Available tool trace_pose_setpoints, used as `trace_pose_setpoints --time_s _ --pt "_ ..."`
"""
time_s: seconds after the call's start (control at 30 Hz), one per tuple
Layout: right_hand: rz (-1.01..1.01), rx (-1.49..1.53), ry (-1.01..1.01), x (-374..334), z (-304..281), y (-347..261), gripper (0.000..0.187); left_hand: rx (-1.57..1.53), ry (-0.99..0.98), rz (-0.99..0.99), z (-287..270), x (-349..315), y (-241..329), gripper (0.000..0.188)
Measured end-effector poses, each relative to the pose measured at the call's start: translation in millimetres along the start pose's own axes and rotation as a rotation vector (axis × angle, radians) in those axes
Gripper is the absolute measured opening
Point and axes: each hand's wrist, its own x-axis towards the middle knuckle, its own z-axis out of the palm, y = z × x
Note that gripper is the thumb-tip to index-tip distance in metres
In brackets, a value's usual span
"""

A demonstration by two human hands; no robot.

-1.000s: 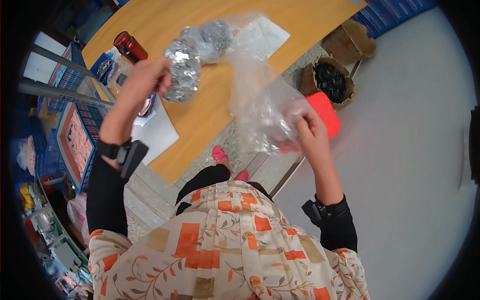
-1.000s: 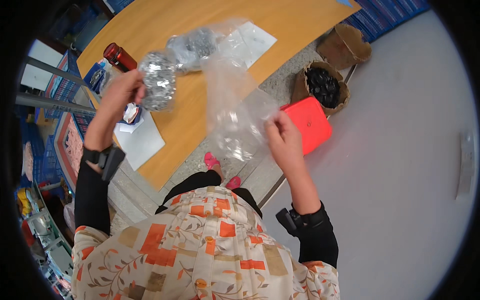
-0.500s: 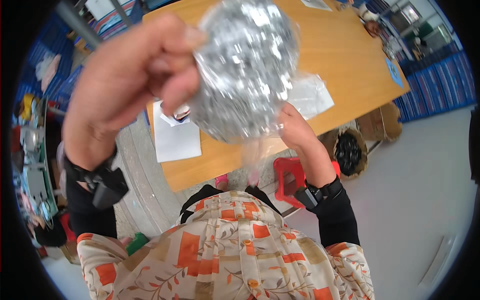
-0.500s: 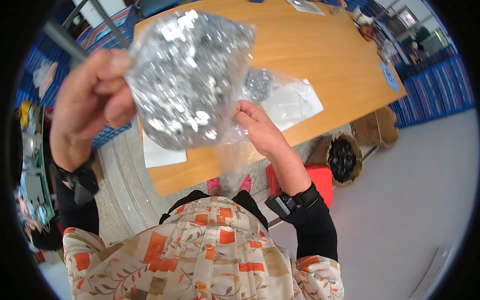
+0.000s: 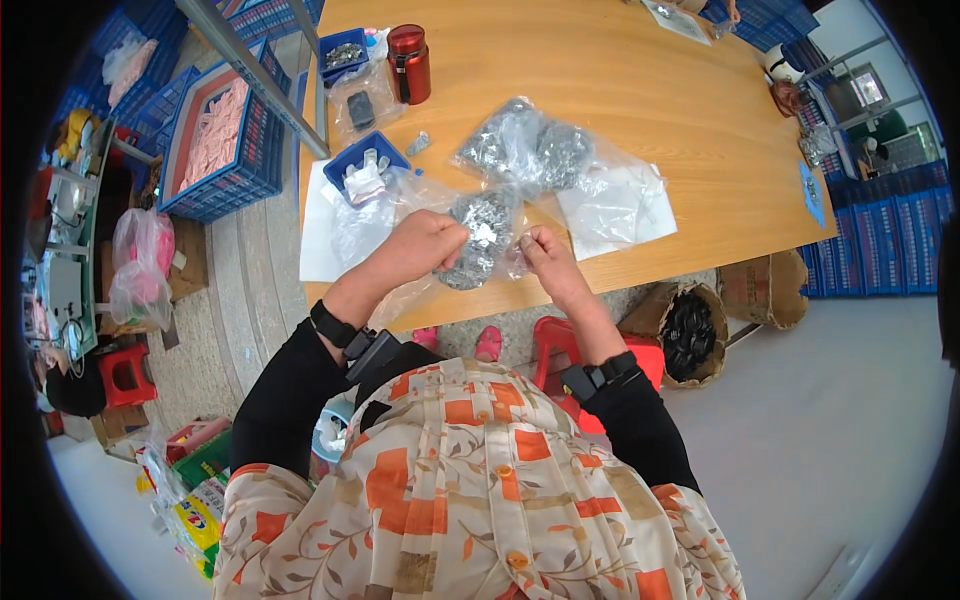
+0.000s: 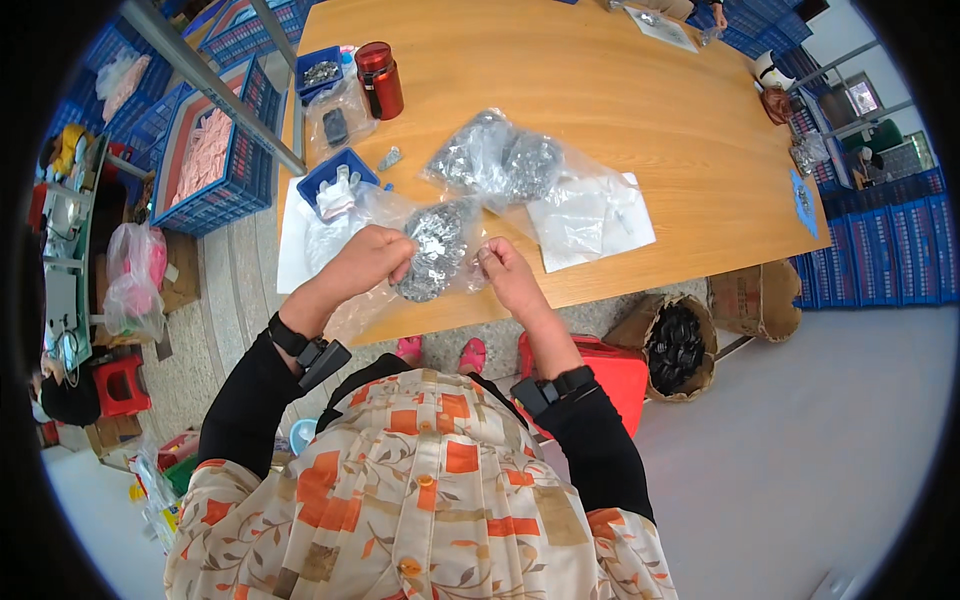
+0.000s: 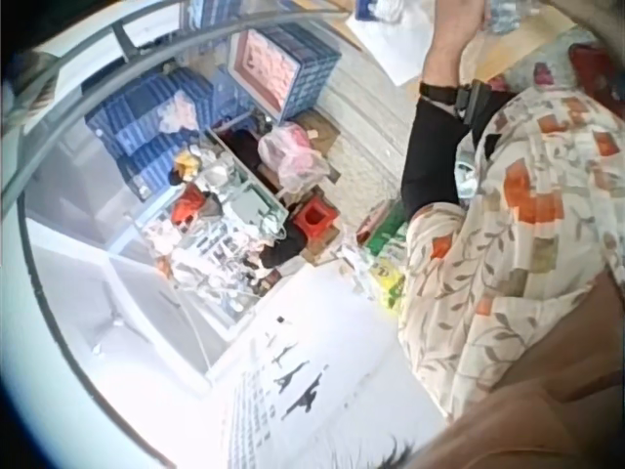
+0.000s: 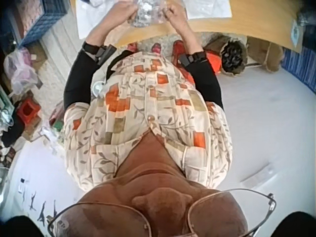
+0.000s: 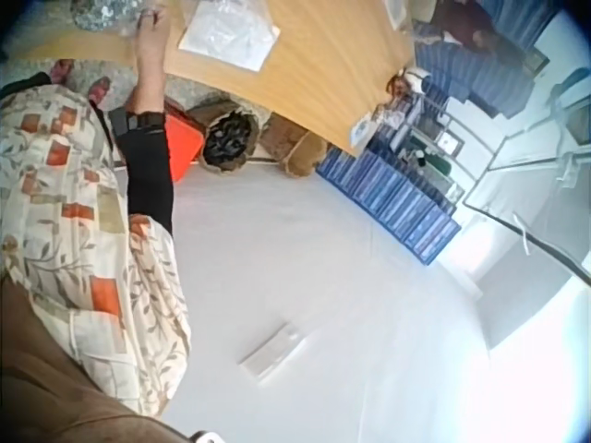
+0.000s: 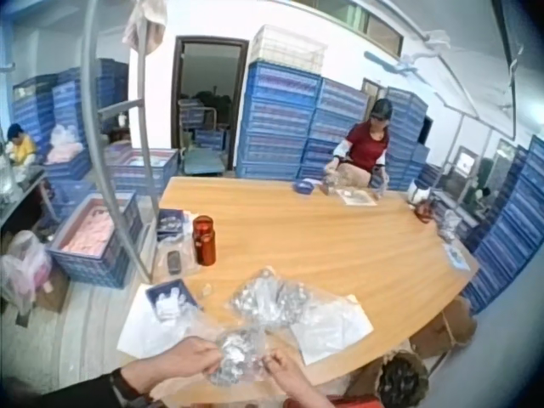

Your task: The person packs small metallic items into clear plastic bags at a wooden table. They open the bags, pour the items in, and seal them, occasionally moving the sealed bags aside.

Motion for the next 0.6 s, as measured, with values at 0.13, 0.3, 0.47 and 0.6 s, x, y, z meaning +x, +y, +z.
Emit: trace_pose_setpoints --time_s 0.13,0.3,0.47,0.6 --pt "-0.257 -0.085 0.166 -0.4 10.2 5.3 0.018 0.145 0.01 -0.038 12.6 2.8 -20.9 0.039" --pt "-0.204 -0.084 0.261 0.8 17.8 -17.5 0.014 0.178 -0.105 0.006 25.2 4.8 -30.7 0.039" --pt "-0.368 -0.123 0.11 -21.1 21.0 -34.5 0.009 0.089 -0.09 -0.081 33.9 7.2 -29.7 0.04" --pt "-0.239 -0.045 0.01 -41.1 5.9 -39.0 0.008 -0.024 -0.036 -0.161 35.1 17.0 -26.0 0.041"
